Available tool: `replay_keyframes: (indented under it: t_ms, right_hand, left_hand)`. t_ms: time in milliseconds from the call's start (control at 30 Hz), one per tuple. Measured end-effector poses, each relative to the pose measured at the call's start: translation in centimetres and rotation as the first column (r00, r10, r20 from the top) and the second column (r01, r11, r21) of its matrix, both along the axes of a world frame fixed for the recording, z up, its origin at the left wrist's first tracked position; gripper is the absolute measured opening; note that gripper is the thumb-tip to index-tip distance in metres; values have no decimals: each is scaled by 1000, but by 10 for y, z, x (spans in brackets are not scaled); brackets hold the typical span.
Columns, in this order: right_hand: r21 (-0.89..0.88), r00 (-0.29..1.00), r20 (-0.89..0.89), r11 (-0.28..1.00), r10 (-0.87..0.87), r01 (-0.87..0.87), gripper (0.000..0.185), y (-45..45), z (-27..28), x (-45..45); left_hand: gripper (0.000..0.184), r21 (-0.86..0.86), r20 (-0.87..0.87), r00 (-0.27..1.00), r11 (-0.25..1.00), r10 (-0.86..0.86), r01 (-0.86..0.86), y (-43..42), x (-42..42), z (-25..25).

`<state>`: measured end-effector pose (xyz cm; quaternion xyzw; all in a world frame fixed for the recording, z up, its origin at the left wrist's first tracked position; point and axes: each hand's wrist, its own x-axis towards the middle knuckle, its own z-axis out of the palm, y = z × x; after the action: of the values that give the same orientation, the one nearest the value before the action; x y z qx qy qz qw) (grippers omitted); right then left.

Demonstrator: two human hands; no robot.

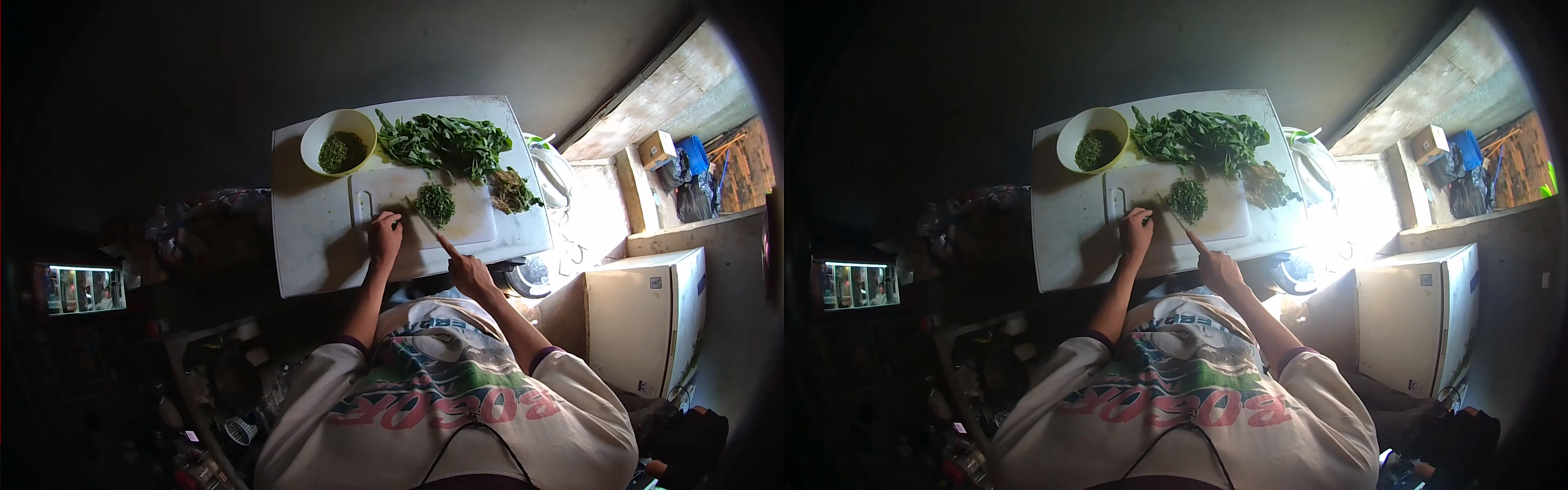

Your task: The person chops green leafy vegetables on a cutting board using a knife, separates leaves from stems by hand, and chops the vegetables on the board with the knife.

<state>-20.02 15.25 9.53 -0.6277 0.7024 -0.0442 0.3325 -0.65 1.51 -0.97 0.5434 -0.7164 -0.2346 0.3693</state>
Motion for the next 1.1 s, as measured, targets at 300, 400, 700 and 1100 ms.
replay_keyframes:
  t_ms: [300, 400, 700, 1100]
  right_hand:
    - [16, 994, -7, 994, 110, -110, 80, 2, 5, 7]
    - [-33, 996, 58, 997, 70, -68, 79, -5, -28, 14]
    - [-185, 992, 109, 982, 57, -36, 76, -30, -54, 22]
    - [-85, 993, 113, 996, 35, -26, 74, 4, -29, -2]
  left_hand:
    - [22, 20, 75, 997, 999, 32, -33, 3, 1, -1]
    - [19, 58, 56, 998, 998, 20, -23, 5, 0, 8]
    - [19, -37, 101, 995, 999, -25, 29, 1, 5, 7]
    - [14, -4, 24, 1000, 1000, 12, -12, 6, 1, 5]
